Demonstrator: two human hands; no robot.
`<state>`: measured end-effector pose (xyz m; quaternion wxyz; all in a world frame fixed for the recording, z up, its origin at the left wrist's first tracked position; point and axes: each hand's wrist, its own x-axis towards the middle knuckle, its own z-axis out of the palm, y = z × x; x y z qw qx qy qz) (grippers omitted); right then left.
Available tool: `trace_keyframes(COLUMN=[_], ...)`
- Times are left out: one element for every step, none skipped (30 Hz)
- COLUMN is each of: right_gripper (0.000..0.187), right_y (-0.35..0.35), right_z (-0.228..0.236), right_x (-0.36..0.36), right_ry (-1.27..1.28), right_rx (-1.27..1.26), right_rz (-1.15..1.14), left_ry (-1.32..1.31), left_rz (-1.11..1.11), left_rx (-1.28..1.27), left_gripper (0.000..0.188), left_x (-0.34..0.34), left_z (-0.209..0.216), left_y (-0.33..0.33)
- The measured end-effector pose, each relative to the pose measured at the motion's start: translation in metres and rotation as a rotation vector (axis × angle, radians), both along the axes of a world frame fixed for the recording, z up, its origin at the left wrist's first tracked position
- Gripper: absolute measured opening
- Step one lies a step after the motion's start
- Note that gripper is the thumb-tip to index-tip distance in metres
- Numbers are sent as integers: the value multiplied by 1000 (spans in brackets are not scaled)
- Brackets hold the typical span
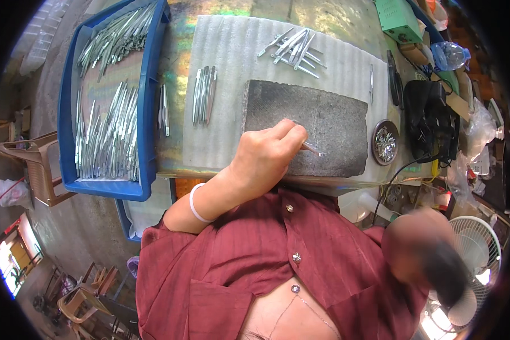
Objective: Stamping markings onto metal strips using a punch tool and hammer on a metal block.
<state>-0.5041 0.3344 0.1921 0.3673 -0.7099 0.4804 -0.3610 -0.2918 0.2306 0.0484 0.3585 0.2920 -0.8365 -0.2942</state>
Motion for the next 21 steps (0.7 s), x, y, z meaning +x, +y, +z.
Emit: trace_keyframes(right_gripper=[36, 43, 50, 50, 44, 38, 22, 17, 17, 19, 19, 28, 39, 38, 41, 45, 42, 38, 36, 36, 37], right_y=[-21, -34, -34, -29, -25, -19, -12, 1, 6, 9, 13, -8, -31, -32, -37, -31, -17, -4, -10, -18, -25], right_z=[-8, -11, -4, 0, 2, 5, 30, 42, 30, 17, 43, 27, 6, 3, 2, 4, 4, 3, 2, -11, -31], right_x=[17, 24, 23, 25, 26, 26, 26, -56, -24, 10, 15, 18, 24, 25, 22, 18, 12, 8, 9, 9, 9], right_ry=[246, 492, 561, 563, 581, 596, 1004, 886, 286, -310, 241, 439, 621, 626, 603, 579, 424, 267, 385, 372, 401], right_rx=[-81, -168, -172, -167, -204, -242, 26, 720, 111, -496, -185, -70, 41, 0, -143, -263, -144, -26, -65, -66, -80], right_rz=[18, 47, 60, 66, -9, -83, 30, 481, 115, -233, -196, -80, 50, 17, 28, 27, -105, -236, -252, -244, -263], left_ry=[-10, -5, -10, -16, -14, -11, -13, -3, 1, 5, 3, -13, -42, -36, -35, -36, -36, 124, 277, 266, 479], left_rz=[-8, -5, 10, 26, 30, 26, 13, 27, -7, -21, -16, 4, 33, 35, 38, 21, 7, -36, -74, -62, -22], left_rx=[-3, -7, -13, -10, -3, -4, -12, -14, -4, 12, 15, 3, -9, -17, -29, -25, -15, 230, 455, 453, 814], left_gripper=[17, 17, 16, 16, 16, 16, 16, 16, 16, 16, 16, 15, 15, 15, 13, 12, 12, 8, 7, 7, 8], left_x=[-1, -1, -1, 1, 1, 2, 1, 8, 0, -3, -2, -2, 3, 2, 1, 2, 3, 5, 5, 10, 17], left_z=[0, -1, -3, -3, -3, -2, 0, 0, 1, 1, 1, 3, 2, -1, -4, -3, 0, 5, 10, 15, 23], left_y=[-4, -6, -6, 1, 2, 2, -4, -4, -6, -5, -4, -3, -1, -6, -10, -6, -3, -1, -9, -10, -9])
